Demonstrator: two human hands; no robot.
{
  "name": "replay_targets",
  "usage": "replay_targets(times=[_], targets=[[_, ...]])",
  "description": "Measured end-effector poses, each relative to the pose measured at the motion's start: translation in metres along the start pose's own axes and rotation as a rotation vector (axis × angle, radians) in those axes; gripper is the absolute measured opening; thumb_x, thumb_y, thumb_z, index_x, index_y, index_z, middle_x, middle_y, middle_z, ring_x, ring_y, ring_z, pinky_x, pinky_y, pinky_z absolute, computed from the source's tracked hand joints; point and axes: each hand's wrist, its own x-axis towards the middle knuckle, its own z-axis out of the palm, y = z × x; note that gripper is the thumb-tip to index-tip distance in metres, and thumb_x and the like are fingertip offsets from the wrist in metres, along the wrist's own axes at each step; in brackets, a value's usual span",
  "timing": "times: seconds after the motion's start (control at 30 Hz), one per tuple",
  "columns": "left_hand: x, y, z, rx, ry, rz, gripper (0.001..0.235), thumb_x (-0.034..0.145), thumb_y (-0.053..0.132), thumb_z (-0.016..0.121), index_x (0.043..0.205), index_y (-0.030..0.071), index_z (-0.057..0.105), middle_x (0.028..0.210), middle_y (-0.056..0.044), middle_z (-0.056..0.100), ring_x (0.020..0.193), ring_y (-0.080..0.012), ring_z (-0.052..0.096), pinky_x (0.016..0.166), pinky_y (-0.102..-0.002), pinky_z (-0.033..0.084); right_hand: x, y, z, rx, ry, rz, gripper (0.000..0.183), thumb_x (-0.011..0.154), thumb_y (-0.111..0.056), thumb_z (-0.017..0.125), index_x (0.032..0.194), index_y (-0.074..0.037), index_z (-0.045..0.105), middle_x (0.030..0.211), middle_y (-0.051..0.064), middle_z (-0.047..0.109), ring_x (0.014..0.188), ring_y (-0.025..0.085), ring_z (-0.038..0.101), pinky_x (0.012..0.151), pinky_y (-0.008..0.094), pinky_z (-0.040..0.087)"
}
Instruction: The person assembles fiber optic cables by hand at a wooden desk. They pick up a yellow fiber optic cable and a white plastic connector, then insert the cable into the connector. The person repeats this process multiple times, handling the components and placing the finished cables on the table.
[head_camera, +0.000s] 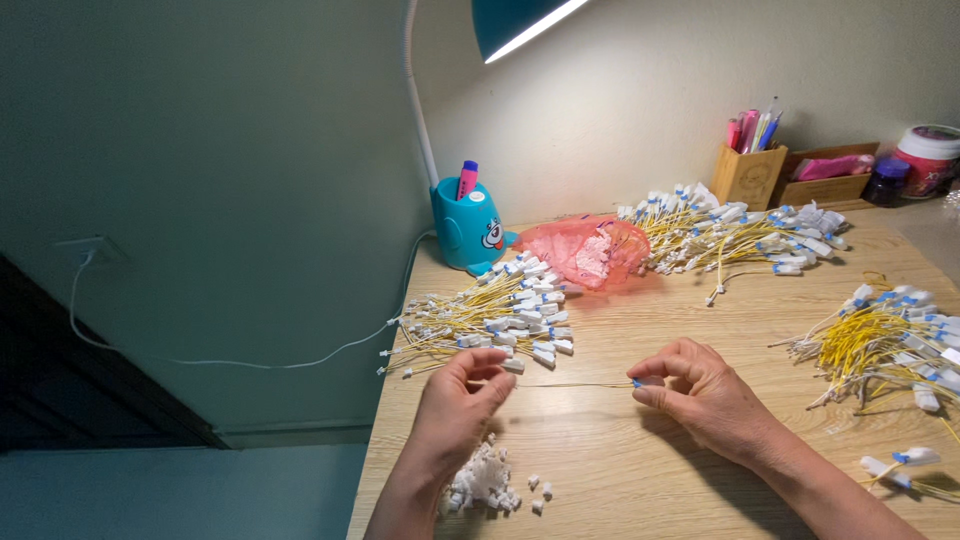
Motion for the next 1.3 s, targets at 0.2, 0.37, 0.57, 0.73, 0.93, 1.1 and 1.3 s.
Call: replay_targets(times=[0.2, 0.37, 0.57, 0.73, 0.93, 1.1, 1.3], targets=[[0.024, -0.009, -0.045, -0.123, 0.452, 0.183, 0.02, 0.089, 0.01, 0.062, 0.107, 0.008, 0.07, 0.089, -0.002, 0.068, 0.07, -0.0109, 0.059, 0.056, -0.025, 0.048, 0.026, -0.05, 0.022, -0.08, -0.096, 0.118, 0.017, 0.071, -0.022, 0.083, 0.087, -0.025, 0.085, 0.076, -0.007, 0.064, 0.077, 0.009, 0.057, 0.08, 0.025, 0.04], [0.017, -0.005, -0.054, 0.033, 0.458, 0.165, 0.028, 0.086, 0.003, 0.054, 0.106, 0.014, 0.071, 0.092, 0.0, 0.069, 0.077, -0.0111, 0.062, 0.069, -0.024, 0.053, 0.053, -0.102, 0.063, -0.396, -0.12, 0.195, 0.018, 0.073, -0.045, 0.075, 0.091, -0.045, 0.079, 0.086, -0.019, 0.07, 0.098, 0.004, 0.062, 0.087, 0.038, 0.032], [0.002, 0.001, -0.056, 0.286, 0.047, 0.042, 0.026, 0.08, 0.006, 0.057, 0.096, 0.017, 0.075, 0.09, 0.003, 0.07, 0.079, -0.0084, 0.061, 0.07, -0.023, 0.047, 0.05, -0.093, 0.092, -0.541, -0.1, 0.157, 0.019, 0.077, -0.042, 0.07, 0.094, -0.048, 0.078, 0.085, -0.017, 0.068, 0.097, 0.011, 0.06, 0.084, 0.04, 0.032], [-0.01, 0.006, -0.047, 0.574, -0.138, -0.051, 0.024, 0.077, 0.017, 0.071, 0.1, 0.019, 0.077, 0.094, 0.004, 0.074, 0.084, -0.0092, 0.066, 0.075, -0.025, 0.049, 0.039, -0.085, 0.087, -0.665, -0.109, 0.126, 0.032, 0.076, -0.054, 0.068, 0.108, -0.051, 0.07, 0.098, -0.013, 0.07, 0.104, 0.022, 0.058, 0.086, 0.048, 0.037], [-0.007, 0.001, -0.038, 0.9, -0.153, -0.045, 0.023, 0.078, 0.036, 0.072, 0.1, 0.029, 0.076, 0.096, 0.01, 0.075, 0.093, -0.0099, 0.066, 0.081, -0.029, 0.048, 0.013, -0.077, 0.062, -0.443, -0.018, -0.056, 0.046, 0.075, -0.033, 0.072, 0.12, -0.034, 0.065, 0.109, -0.013, 0.072, 0.096, 0.014, 0.063, 0.089, 0.04, 0.035], [-0.016, 0.005, -0.025, 0.722, -0.222, 0.096, 0.017, 0.083, 0.026, 0.07, 0.096, 0.018, 0.078, 0.086, 0.004, 0.076, 0.075, -0.0076, 0.067, 0.07, -0.026, 0.048, -0.035, -0.089, 0.019, -0.229, -0.187, -0.127, 0.02, 0.08, -0.022, 0.07, 0.099, -0.022, 0.076, 0.092, -0.007, 0.074, 0.065, 0.008, 0.068, 0.068, 0.023, 0.051], [-0.001, -0.031, 0.004, 0.882, -0.306, 0.536, 0.015, 0.074, 0.036, 0.076, 0.085, 0.027, 0.08, 0.081, 0.005, 0.071, 0.079, -0.0168, 0.065, 0.074, -0.034, 0.046, -0.1, -0.133, -0.078, -0.253, 0.242, -0.155, 0.016, 0.077, -0.009, 0.07, 0.092, -0.012, 0.077, 0.085, -0.001, 0.077, 0.074, 0.007, 0.069, 0.077, 0.019, 0.049]])
